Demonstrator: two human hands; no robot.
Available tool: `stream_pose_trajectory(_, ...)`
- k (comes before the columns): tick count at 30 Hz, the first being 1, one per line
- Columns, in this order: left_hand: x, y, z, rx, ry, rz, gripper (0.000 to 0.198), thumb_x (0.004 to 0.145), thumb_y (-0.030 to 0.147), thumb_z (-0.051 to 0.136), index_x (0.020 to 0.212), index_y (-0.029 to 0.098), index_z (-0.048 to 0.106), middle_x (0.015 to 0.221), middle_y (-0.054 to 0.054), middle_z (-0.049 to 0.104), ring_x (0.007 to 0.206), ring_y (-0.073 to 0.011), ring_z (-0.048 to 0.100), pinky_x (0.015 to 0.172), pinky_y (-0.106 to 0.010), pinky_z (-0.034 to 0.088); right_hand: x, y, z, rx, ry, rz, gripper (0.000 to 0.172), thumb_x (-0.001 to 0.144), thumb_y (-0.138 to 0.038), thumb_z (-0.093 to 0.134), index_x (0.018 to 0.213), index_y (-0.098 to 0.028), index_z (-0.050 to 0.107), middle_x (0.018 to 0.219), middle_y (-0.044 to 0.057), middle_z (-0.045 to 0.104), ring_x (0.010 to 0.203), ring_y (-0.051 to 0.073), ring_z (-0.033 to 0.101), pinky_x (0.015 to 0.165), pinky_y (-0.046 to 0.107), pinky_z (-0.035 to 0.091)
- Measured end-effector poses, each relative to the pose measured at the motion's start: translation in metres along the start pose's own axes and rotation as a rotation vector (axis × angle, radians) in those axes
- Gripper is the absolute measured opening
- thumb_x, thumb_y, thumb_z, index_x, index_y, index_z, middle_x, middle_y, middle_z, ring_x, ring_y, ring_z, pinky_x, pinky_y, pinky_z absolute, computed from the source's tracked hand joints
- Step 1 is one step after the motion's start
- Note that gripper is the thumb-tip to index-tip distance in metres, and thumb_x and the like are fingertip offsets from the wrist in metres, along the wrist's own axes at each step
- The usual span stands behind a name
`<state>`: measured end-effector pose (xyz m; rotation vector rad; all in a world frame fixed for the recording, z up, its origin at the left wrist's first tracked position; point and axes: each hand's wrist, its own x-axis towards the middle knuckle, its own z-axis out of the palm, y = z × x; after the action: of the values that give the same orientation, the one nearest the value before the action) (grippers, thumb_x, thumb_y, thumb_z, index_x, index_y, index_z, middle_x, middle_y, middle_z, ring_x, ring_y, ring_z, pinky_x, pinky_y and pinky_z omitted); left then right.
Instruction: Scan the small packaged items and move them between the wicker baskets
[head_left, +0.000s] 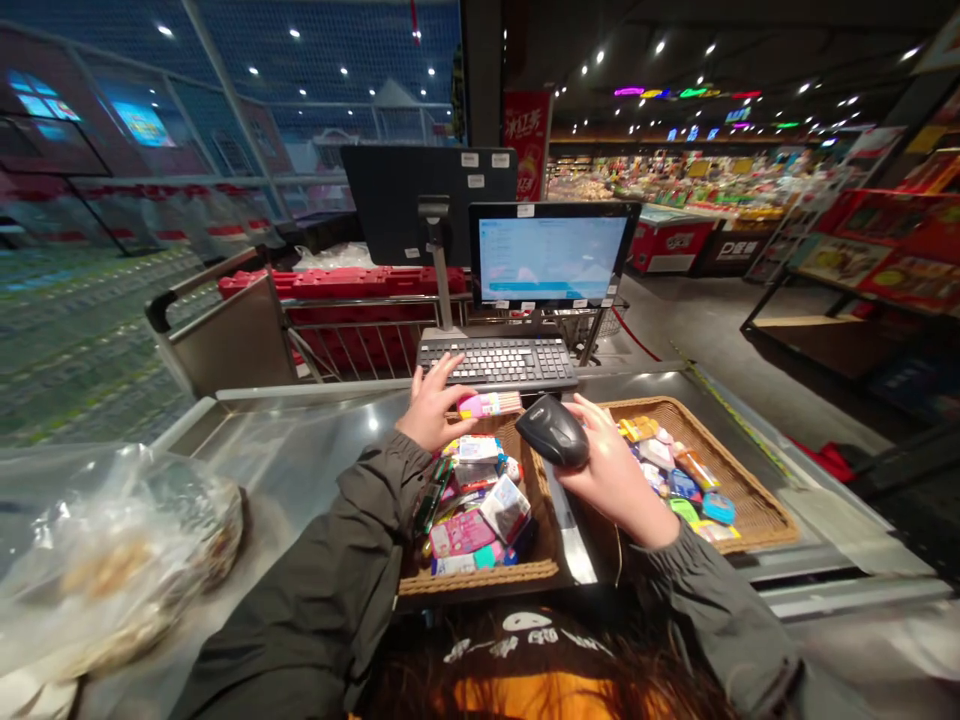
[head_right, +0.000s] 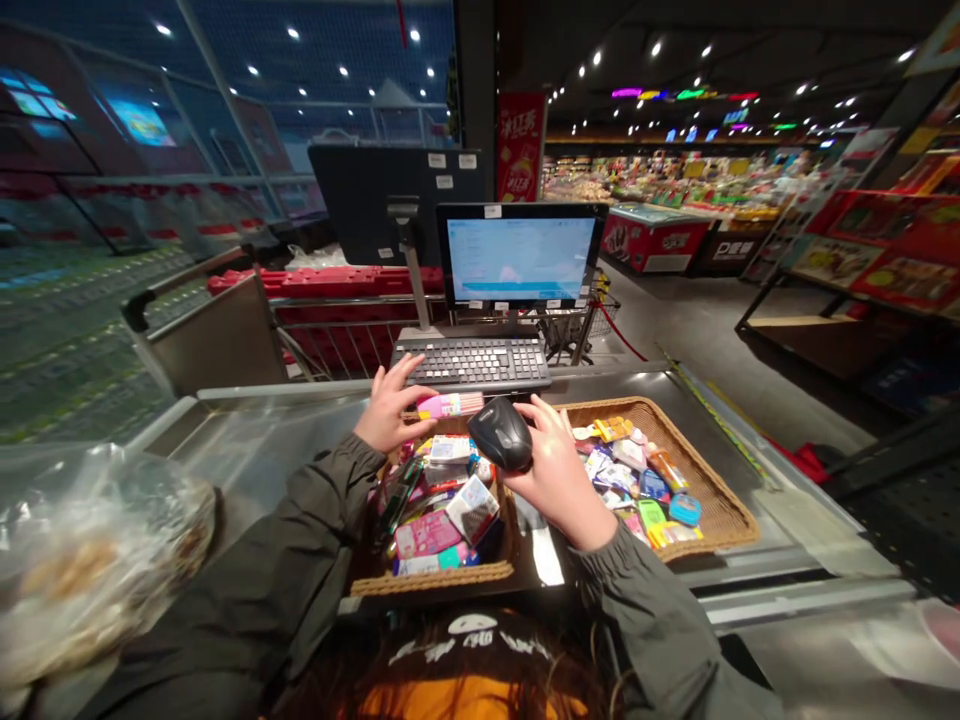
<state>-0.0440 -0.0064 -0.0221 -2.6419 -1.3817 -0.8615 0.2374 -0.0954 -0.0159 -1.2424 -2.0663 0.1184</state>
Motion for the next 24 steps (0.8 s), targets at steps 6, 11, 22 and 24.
stream_pose_trajectory(6,-0.033,-0.002,0.02,-0.02,-0.077,-0.029,0.031,0.078,0.036,0.067,0.106,0.023,0.071,0.159,-0.015,0.033,0.149,-0.0363,0.024,0.116,-0.066,0.013,-0.003,0.005,0.017,0.026,-0.057,0.045,0.04,0.071,-0.021,0.068,0.11,-0.02,0.065,0.128,0.013,0.061,0.135,0.04,0.043,0.111,0.062,0.036)
stream_pose_trajectory(11,-0.063,-0.006,0.042,-0.018,-0.194,-0.072,0.032,0.077,0.036,0.068,0.107,0.024,0.072,0.16,-0.015,0.03,0.149,-0.0373,0.023,0.116,-0.067,0.013,-0.011,0.01,0.031,0.035,-0.113,0.052,0.036,0.071,-0.023,0.068,0.107,-0.019,0.067,0.127,0.013,0.061,0.135,0.039,0.043,0.111,0.06,0.035)
stream_pose_trajectory(22,-0.089,-0.008,0.073,0.122,-0.559,-0.178,0.035,0.073,0.037,0.075,0.106,0.025,0.073,0.161,-0.014,0.029,0.147,-0.0406,0.026,0.112,-0.073,0.015,-0.029,0.018,0.047,0.084,-0.128,0.018,0.046,0.07,-0.023,0.07,0.116,-0.021,0.065,0.127,0.012,0.061,0.133,0.036,0.046,0.111,0.06,0.036)
stream_pose_trajectory(24,-0.09,-0.008,0.073,0.168,-0.646,-0.174,0.038,0.069,0.036,0.079,0.105,0.024,0.073,0.16,-0.015,0.029,0.147,-0.0414,0.025,0.112,-0.074,0.014,-0.032,0.02,0.044,0.092,-0.134,0.029,0.047,0.069,-0.021,0.07,0.116,-0.022,0.064,0.128,0.011,0.061,0.132,0.036,0.048,0.112,0.061,0.034)
